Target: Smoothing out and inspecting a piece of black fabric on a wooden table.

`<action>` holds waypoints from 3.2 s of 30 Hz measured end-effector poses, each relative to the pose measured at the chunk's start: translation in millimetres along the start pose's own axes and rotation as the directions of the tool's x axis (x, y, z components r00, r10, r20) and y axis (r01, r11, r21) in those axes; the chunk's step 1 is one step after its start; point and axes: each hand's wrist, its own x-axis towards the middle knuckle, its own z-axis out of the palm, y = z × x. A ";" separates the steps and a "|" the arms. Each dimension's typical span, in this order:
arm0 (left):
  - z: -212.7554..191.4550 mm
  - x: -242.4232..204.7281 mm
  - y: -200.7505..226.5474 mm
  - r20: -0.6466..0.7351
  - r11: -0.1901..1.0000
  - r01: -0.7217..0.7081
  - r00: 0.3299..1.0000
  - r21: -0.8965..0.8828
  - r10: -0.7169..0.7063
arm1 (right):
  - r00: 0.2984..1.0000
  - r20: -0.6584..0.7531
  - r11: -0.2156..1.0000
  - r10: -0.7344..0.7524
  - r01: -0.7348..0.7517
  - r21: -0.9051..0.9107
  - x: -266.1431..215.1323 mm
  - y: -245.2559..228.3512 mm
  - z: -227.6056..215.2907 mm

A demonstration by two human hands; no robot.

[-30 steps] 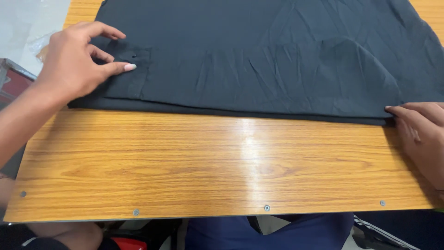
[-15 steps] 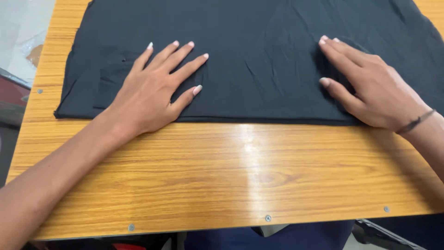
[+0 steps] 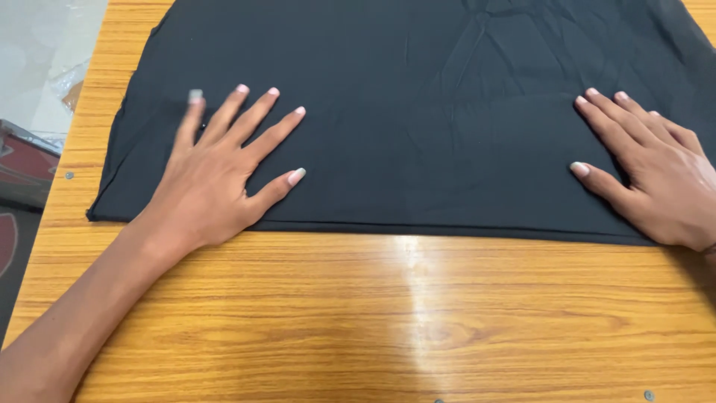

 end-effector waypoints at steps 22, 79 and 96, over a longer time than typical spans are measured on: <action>-5.6 -2.1 9.1 -0.022 1.000 0.022 1.000 -0.010 -0.022 | 0.999 -0.044 1.000 0.007 -0.007 -0.006 -6.1 3.6 3.5; -12.1 7.8 24.7 -0.038 1.000 0.002 0.999 -0.008 -0.002 | 0.994 -0.109 1.000 0.017 -0.016 0.010 -2.3 15.1 16.9; 45.8 118.7 153.6 0.047 0.956 -0.277 0.958 -0.096 0.283 | 0.996 -0.091 1.000 0.020 -0.022 -0.018 -9.4 13.0 9.2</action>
